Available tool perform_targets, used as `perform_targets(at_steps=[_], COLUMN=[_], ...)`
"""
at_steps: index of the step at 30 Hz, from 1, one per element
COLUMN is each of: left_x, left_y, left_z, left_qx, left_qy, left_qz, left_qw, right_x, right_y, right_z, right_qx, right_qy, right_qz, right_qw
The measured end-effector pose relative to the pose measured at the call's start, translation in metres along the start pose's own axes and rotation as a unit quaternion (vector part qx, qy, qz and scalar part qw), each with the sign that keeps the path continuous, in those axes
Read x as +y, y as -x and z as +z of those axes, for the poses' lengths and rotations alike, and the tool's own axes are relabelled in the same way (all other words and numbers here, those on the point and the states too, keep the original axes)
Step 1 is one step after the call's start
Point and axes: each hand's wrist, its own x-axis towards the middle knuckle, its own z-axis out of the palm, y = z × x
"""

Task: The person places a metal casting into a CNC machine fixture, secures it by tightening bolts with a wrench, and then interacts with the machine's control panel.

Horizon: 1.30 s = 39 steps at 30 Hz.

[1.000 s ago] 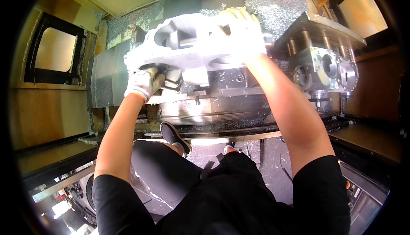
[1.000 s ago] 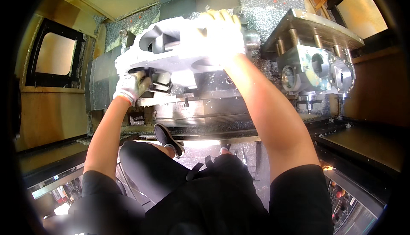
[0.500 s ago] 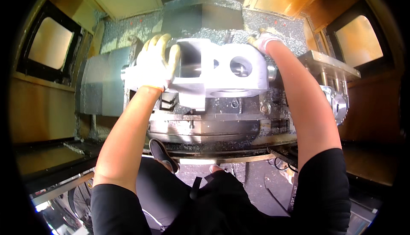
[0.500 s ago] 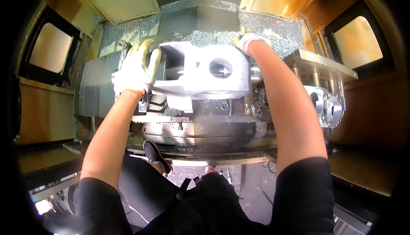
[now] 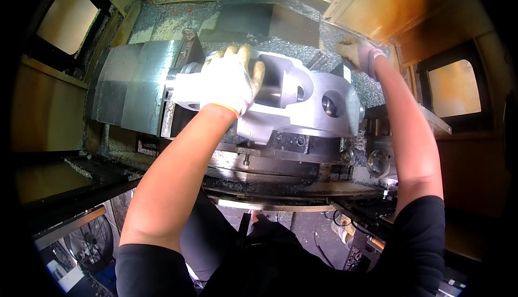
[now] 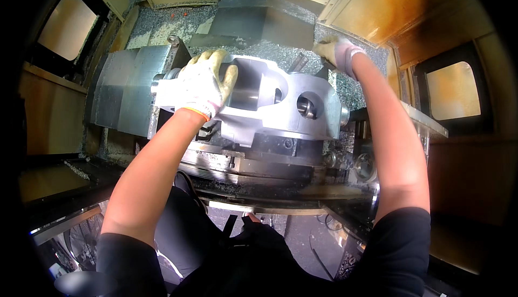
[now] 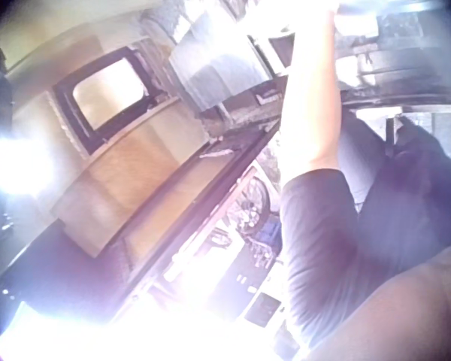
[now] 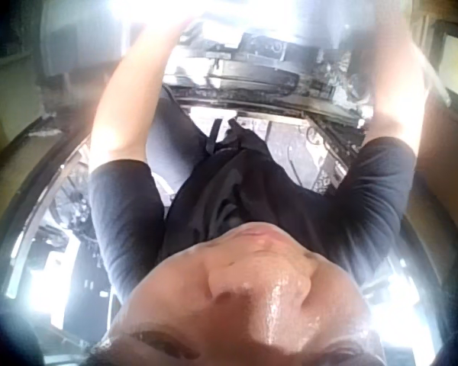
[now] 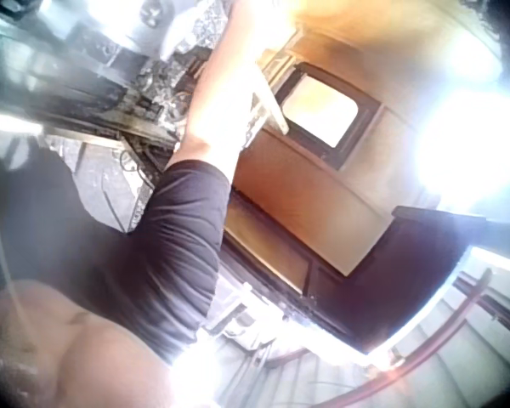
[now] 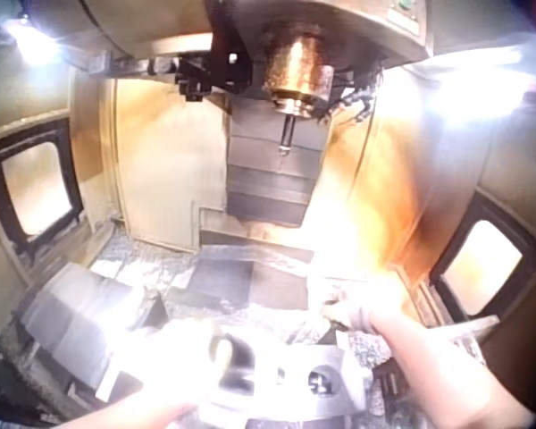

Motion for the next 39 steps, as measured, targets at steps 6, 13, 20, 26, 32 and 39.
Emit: perform_targets(at_steps=[6,13,20,26,32,39], left_x=[-0.002,-0.004,-0.005,-0.002,-0.001,-0.005], left_y=[0.0,0.001,0.001,0.001,0.001,0.001], left_z=[0.008,0.007,0.007,0.006,0.003,0.01], left_qx=[0.028,0.024,0.026,0.014,-0.001,0.016], left_qy=[0.005,0.024,0.019,0.019,0.015,0.01], left_qz=[0.009,0.012,0.009,0.0,-0.011,-0.004], left_qw=[1.0,0.999,0.999,1.0,1.0,1.0], right_x=[-0.009,0.001,0.001,-0.043,-0.037,-0.03], right_y=[-0.008,-0.037,-0.042,-0.02,-0.009,-0.008], right_z=[-0.003,0.004,-0.009,0.036,0.06,0.059], right_qx=[-0.09,-0.083,0.007,0.03,0.054,0.084], right_qy=[0.008,-0.013,0.062,0.227,0.293,0.319], right_qz=[-0.081,0.001,0.028,0.059,0.066,0.04], right_qw=[0.993,0.996,0.998,0.972,0.952,0.943])
